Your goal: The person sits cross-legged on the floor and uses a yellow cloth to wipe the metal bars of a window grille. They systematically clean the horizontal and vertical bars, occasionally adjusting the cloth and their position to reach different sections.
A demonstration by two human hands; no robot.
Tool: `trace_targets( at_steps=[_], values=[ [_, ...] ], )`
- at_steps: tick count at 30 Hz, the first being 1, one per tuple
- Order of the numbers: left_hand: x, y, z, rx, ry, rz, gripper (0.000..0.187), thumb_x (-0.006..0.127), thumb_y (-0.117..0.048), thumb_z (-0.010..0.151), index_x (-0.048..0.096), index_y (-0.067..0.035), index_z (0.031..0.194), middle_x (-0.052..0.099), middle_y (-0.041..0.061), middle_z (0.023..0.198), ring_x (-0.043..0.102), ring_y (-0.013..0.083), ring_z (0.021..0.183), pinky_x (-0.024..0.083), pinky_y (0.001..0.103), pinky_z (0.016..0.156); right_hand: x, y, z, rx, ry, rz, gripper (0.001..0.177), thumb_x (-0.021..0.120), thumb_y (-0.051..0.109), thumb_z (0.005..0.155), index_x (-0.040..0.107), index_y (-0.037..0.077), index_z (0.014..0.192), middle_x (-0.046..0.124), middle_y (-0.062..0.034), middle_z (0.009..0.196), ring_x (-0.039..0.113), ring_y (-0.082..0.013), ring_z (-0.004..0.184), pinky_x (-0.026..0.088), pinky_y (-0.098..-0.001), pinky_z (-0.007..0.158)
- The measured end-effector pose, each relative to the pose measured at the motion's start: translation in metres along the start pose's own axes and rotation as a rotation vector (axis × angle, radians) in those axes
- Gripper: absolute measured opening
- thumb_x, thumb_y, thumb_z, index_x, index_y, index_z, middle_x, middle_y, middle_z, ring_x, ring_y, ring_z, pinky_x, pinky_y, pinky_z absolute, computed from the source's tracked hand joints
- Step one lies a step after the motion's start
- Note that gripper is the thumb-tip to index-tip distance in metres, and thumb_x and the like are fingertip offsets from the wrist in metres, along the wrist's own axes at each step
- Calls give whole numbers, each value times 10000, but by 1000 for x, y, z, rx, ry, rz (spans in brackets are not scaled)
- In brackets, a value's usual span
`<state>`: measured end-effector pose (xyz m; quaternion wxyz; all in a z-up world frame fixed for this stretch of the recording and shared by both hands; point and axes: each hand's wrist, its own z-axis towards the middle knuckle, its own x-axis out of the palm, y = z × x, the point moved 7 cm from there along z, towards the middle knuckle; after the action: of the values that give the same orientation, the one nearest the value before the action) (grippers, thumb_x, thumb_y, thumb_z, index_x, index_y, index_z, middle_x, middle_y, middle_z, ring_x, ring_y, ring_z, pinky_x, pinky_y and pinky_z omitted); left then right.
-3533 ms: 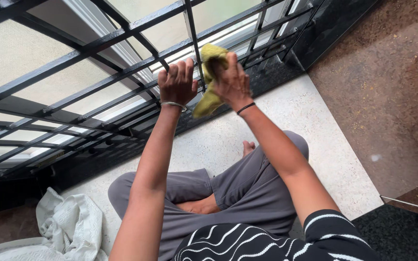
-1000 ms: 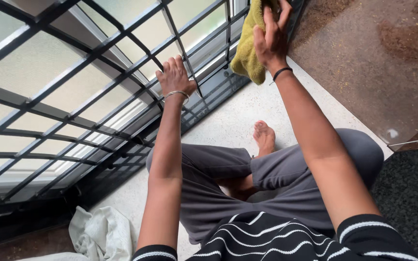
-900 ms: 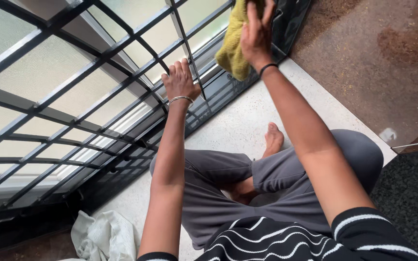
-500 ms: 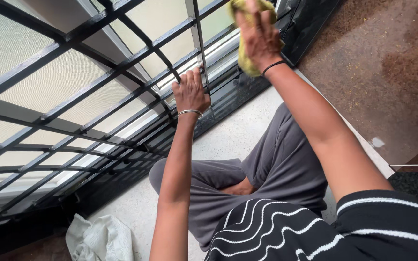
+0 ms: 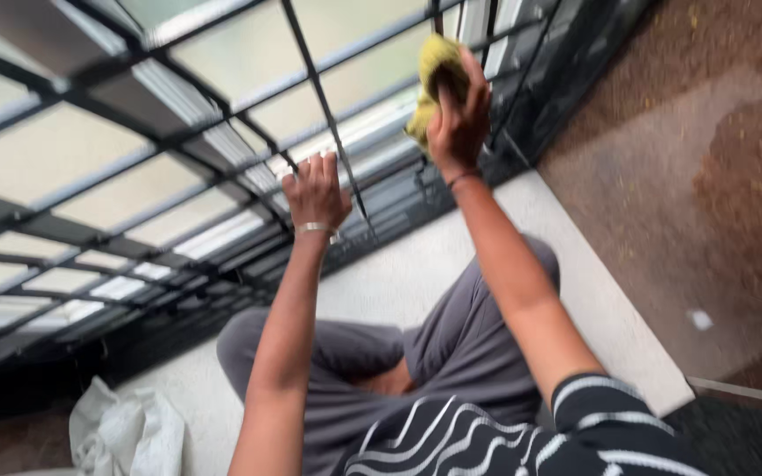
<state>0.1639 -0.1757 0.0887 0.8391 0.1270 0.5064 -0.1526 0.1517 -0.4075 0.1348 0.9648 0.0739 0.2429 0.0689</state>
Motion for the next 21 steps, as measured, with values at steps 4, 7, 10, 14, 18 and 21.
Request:
trace_targets(
  at_steps=[4, 7, 10, 14, 18, 21],
  values=[
    [6, -3, -1, -15, -224, 76, 461, 607, -197, 689, 585, -164, 1148, 627, 27, 1011, 562, 211, 918, 378, 459, 884, 39, 42, -32, -104, -9, 291, 381, 599, 55, 1031, 514, 32, 1401, 447, -120, 1523, 487, -297, 1408, 467, -481, 1156],
    [25, -4, 10, 20, -363, 122, 376, 592, -249, 753, 584, -164, 1119, 628, 23, 973, 551, 194, 887, 353, 438, 894, 63, 40, -63, -318, 43, 157, 366, 574, 209, 1076, 530, 216, 1440, 545, -107, 1411, 542, -254, 1228, 450, -426, 1043],
    [50, 4, 11, 34, -388, 163, 265, 566, -257, 810, 574, -189, 1066, 595, 2, 878, 516, 175, 812, 318, 420, 877, 114, -59, -56, 172, 151, 661, 461, 467, 187, 1047, 626, 404, 1421, 723, 36, 1229, 730, -108, 970, 574, -263, 866],
    [65, 3, 6, 20, -448, 151, 218, 528, -265, 846, 562, -199, 1052, 580, -25, 874, 514, 152, 827, 297, 405, 893, 82, -166, -30, 471, -127, -159, 648, 483, 1, 985, 428, 237, 1586, 331, -268, 1629, 386, -394, 1518, 312, -576, 1290],
    [68, 4, 12, 10, -468, 191, 159, 543, -260, 851, 550, -212, 1002, 555, -21, 828, 497, 150, 791, 301, 413, 882, 71, -115, -16, 413, -78, 318, 671, 471, 44, 989, 349, 208, 1628, 371, -195, 1626, 424, -343, 1496, 372, -519, 1306],
    [66, 1, 10, 0, -447, 148, 201, 555, -267, 848, 558, -197, 1036, 567, -19, 857, 504, 159, 817, 298, 413, 890, 61, -4, -46, 87, 13, 479, 622, 503, 195, 1079, 223, 118, 1630, 360, -204, 1597, 356, -409, 1494, 226, -566, 1312]
  ],
)
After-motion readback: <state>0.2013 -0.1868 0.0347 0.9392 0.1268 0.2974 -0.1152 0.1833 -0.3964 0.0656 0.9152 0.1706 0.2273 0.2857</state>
